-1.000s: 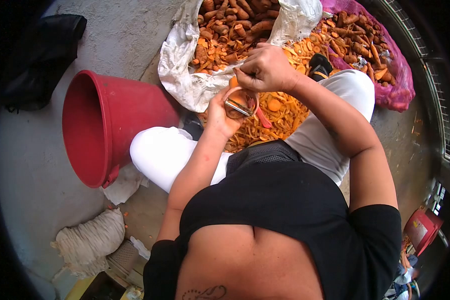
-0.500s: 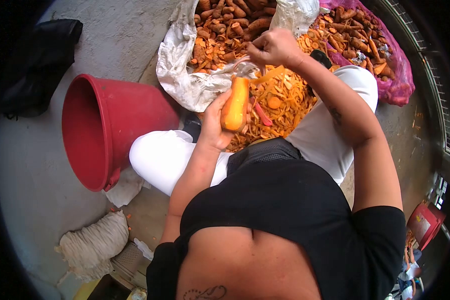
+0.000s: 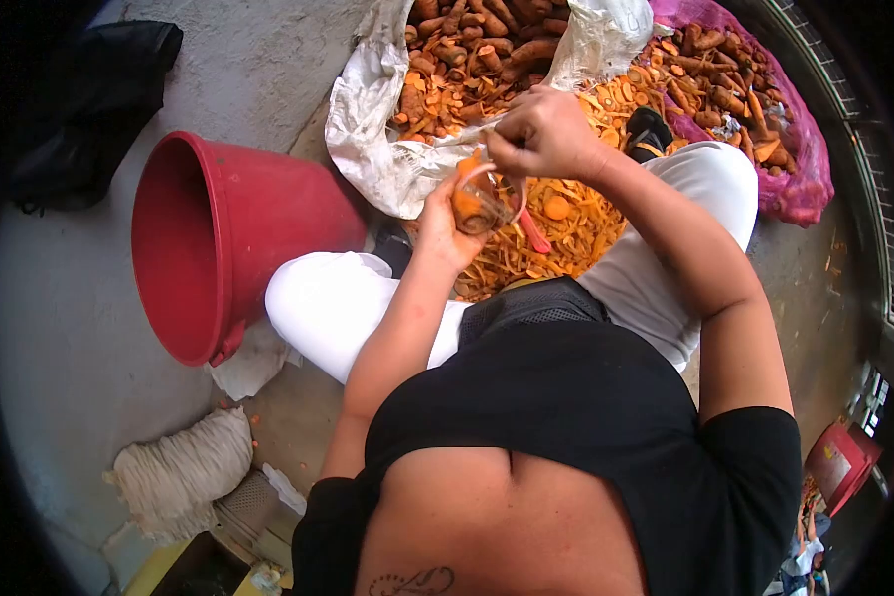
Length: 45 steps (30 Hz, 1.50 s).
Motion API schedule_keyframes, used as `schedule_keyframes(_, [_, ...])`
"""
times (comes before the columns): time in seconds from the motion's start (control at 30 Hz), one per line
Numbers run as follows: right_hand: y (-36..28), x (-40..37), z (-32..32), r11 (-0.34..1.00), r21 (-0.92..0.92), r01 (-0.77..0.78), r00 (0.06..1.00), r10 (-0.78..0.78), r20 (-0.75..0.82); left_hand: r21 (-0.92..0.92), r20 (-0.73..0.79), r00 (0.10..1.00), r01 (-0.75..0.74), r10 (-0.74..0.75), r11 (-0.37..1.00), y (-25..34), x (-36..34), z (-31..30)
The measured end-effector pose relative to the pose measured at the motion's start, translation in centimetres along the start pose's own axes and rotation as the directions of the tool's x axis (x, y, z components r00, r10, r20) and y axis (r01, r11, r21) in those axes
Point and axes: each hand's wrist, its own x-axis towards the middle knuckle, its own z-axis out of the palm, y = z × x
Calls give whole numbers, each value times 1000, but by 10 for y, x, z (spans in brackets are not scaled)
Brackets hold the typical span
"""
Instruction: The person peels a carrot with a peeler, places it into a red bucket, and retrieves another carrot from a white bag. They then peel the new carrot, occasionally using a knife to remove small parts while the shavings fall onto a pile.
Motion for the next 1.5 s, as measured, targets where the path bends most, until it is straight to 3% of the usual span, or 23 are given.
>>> schedule_keyframes(0.17, [-7, 2, 4, 988, -27, 151, 988, -152, -30, -122, 49, 997, 61, -55, 991, -4, 12, -9])
schedule_keyframes(0.43, [-7, 1, -2, 992, -4, 128, 992, -128, -7, -121, 181, 980, 108, -85, 987, -1, 10, -8])
schedule_keyframes(0.53, [-7, 1, -2, 993, 40, 112, 994, -111, -24, -68, 327, 942, 99, -71, 993, 3, 2, -4])
schedule_keyframes(0.67, [-6, 2, 5, 991, 112, 75, 995, -68, -70, -39, 274, 962, 24, -13, 999, 4, -10, 5])
schedule_keyframes(0.87, [-10, 1, 8, 981, 192, -30, 999, 22, 43, 75, 214, 973, -102, 84, 992, 4, -20, 12])
schedule_keyframes(0.93, [4, 5, 3, 986, 97, -139, 989, 133, 67, 154, 251, 962, -153, 111, 976, 4, -31, 15])
schedule_keyframes(1.03, [29, 8, -3, 960, 36, -276, 954, 270, 130, 218, 318, 942, 38, -108, 975, 7, -30, 5])
schedule_keyframes(1.07, [35, 8, -5, 959, 6, -285, 954, 283, 100, 231, 227, 972, 13, -67, 973, 4, -30, 5])
schedule_keyframes(1.1, [41, 7, -7, 956, -23, -291, 954, 292, 69, 227, 287, 954, 21, -87, 974, 6, -32, 8])
schedule_keyframes(1.17, [59, 3, -4, 913, -342, -221, 964, 258, 64, 221, 396, 910, 37, -124, 975, 11, -40, 10])
schedule_keyframes(1.2, [58, 3, -5, 899, -355, -258, 959, 282, 17, 212, 378, 918, 43, -122, 976, 13, -40, 11])
schedule_keyframes(1.3, [53, 6, -17, 850, -244, -467, 872, 489, 32, 167, 322, 944, 12, -66, 986, 17, -34, 14])
schedule_keyframes(1.33, [52, 5, -20, 851, -75, -519, 851, 523, 44, 157, 288, 957, -17, -29, 987, 16, -30, 12])
schedule_keyframes(1.43, [40, 4, -21, 894, -14, -448, 889, 448, 97, 80, 264, 963, 32, -52, 996, 15, -10, -8])
schedule_keyframes(1.47, [36, 1, -14, 938, -15, -347, 937, 347, 37, 59, 242, 968, 51, -64, 997, 13, -2, -11])
schedule_keyframes(1.5, [18, 4, -19, 933, 36, -357, 926, 349, 141, 38, 221, 972, 71, -78, 997, 10, 5, -16])
